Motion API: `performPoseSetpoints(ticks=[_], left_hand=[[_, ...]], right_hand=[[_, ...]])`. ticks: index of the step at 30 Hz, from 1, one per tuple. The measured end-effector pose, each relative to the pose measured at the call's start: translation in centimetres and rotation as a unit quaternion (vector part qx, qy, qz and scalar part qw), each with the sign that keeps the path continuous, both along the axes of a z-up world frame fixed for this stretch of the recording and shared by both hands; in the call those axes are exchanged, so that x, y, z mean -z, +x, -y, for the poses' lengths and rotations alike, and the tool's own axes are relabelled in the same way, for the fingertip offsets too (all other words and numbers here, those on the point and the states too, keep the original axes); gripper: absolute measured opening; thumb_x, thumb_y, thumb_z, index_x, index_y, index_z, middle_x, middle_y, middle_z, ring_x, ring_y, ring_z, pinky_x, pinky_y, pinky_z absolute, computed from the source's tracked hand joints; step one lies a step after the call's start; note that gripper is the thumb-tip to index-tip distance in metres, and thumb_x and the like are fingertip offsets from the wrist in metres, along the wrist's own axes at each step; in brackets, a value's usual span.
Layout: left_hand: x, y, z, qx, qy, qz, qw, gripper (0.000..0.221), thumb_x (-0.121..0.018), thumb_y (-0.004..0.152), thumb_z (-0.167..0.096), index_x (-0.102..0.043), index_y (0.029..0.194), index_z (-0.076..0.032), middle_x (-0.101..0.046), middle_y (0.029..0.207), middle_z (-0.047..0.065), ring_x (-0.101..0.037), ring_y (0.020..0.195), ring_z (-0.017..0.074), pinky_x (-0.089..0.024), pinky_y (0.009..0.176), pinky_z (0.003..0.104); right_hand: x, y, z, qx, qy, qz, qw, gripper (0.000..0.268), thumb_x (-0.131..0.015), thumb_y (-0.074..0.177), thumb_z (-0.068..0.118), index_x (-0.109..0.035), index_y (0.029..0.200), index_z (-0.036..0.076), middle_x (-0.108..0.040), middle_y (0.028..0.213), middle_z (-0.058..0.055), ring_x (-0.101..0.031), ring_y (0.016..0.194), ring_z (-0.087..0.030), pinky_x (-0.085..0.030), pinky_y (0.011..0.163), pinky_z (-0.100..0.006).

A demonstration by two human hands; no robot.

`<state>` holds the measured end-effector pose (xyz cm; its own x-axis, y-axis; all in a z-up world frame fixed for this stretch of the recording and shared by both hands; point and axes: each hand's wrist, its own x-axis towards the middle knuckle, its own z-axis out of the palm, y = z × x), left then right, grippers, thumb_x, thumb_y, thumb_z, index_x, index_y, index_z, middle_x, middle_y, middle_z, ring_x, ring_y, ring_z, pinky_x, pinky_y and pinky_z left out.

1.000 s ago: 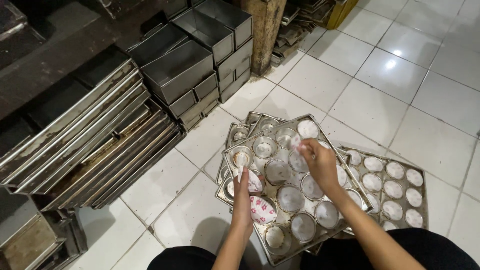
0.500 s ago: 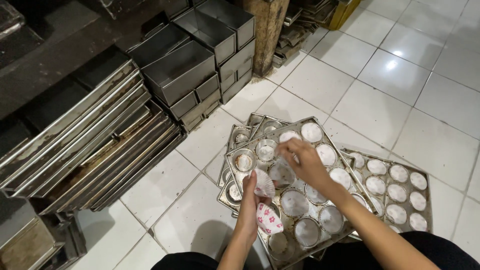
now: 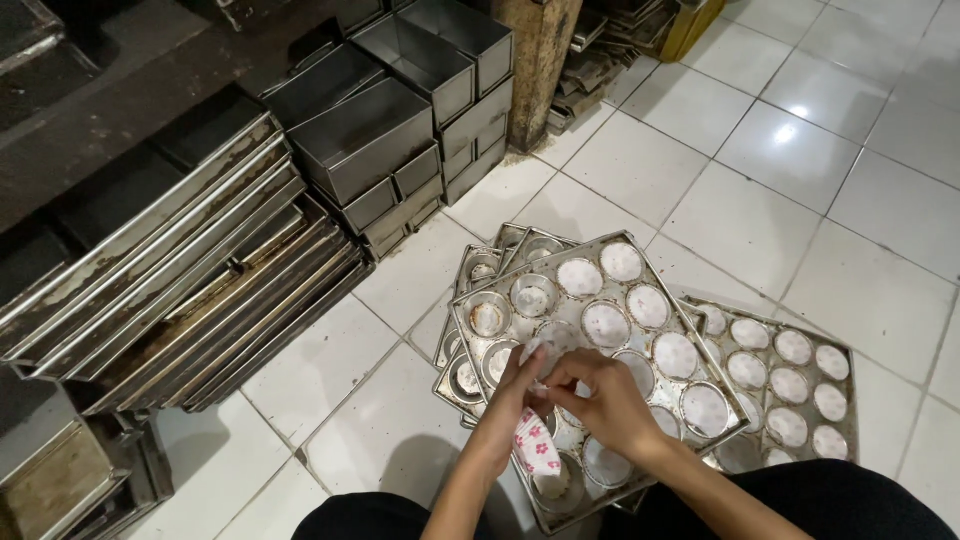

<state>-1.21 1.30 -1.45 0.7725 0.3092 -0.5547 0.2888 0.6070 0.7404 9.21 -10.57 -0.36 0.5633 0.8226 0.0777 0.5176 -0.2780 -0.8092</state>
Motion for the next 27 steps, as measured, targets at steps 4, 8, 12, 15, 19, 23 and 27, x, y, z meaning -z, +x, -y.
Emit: performPoseSetpoints(ticks=[4, 8, 12, 15, 19, 23, 27], left_hand=[[-0.2, 0.0, 0.0, -0.01, 0.005, 0.003, 1.0, 0.108, -0.059, 0.077, -0.064, -0.016, 0.159, -0.01, -0.039, 0.159, 0.015, -0.051, 0.136, 0.0287, -0.045, 0.109, 0.038], [-0.2, 0.1, 0.0, -0.01, 0.011, -0.028, 1.0, 0.103, -0.056, 0.08, -0.063, -0.019, 0.159, -0.01, -0.047, 0.153, 0.012, -0.059, 0.109, 0.0174, -0.049, 0.085, 0.027], [-0.6, 0.2, -0.1, -0.006, 0.028, -0.039, 0.999, 0.104, -0.053, 0.08, -0.065, -0.015, 0.159, -0.01, -0.039, 0.16, 0.012, -0.057, 0.127, 0.0225, -0.049, 0.1, 0.033], [0.1, 0.2, 0.0, -0.002, 0.078, -0.025, 0.997, 0.107, -0.051, 0.082, -0.067, -0.01, 0.159, -0.005, -0.042, 0.156, 0.016, -0.053, 0.13, 0.0227, -0.043, 0.103, 0.032], [-2.1, 0.1, 0.2, 0.008, 0.071, -0.007, 0.997, 0.064, -0.041, 0.093, -0.057, -0.049, 0.136, -0.011, -0.053, 0.103, 0.004, -0.047, 0.082, 0.0107, -0.04, 0.073, 0.026], [-2.5, 0.0, 0.4, 0.018, 0.077, 0.012, 0.997, 0.057, -0.046, 0.095, -0.049, -0.047, 0.14, -0.013, -0.056, 0.099, 0.004, -0.048, 0.078, 0.0098, -0.039, 0.067, 0.025], [-2.2, 0.1, 0.6, 0.023, 0.084, 0.008, 0.996, 0.061, -0.049, 0.093, -0.049, -0.048, 0.141, -0.012, -0.062, 0.115, 0.009, -0.056, 0.107, 0.0167, -0.042, 0.091, 0.028]], right_hand=[[-0.1, -0.1, -0.4, -0.006, 0.009, -0.011, 1.0, 0.009, -0.084, 0.076, 0.012, -0.076, 0.071, 0.008, -0.074, 0.068, 0.003, -0.065, 0.064, -0.012, -0.05, 0.062, -0.027], [0.3, 0.0, -0.5, 0.001, 0.04, -0.029, 0.999, 0.02, -0.087, 0.075, 0.014, -0.07, 0.067, 0.006, -0.071, 0.067, 0.0, -0.063, 0.059, -0.012, -0.049, 0.058, -0.027], [1.4, 0.3, -0.4, -0.01, 0.032, 0.023, 0.999, 0.021, -0.086, 0.076, 0.016, -0.067, 0.073, 0.008, -0.066, 0.071, 0.0, -0.06, 0.061, -0.013, -0.048, 0.057, -0.028], [0.3, 0.0, -0.4, -0.033, -0.03, 0.057, 0.997, 0.025, -0.077, 0.08, 0.016, -0.078, 0.105, 0.014, -0.078, 0.102, -0.001, -0.072, 0.086, -0.017, -0.057, 0.074, -0.033], [1.2, -0.1, -0.3, 0.001, -0.013, 0.061, 0.998, 0.015, -0.084, 0.074, 0.015, -0.078, 0.087, 0.01, -0.081, 0.089, 0.001, -0.072, 0.077, -0.017, -0.056, 0.074, -0.034], [0.9, -0.3, -0.5, 0.031, -0.01, 0.0, 0.999, 0.011, -0.083, 0.072, 0.006, -0.076, 0.08, 0.007, -0.076, 0.08, -0.001, -0.066, 0.064, -0.014, -0.052, 0.06, -0.028], [1.0, -0.4, -0.7, 0.023, 0.023, -0.013, 0.999, 0.011, -0.08, 0.071, 0.002, -0.069, 0.075, 0.002, -0.071, 0.076, -0.004, -0.061, 0.062, -0.015, -0.049, 0.06, -0.029]])
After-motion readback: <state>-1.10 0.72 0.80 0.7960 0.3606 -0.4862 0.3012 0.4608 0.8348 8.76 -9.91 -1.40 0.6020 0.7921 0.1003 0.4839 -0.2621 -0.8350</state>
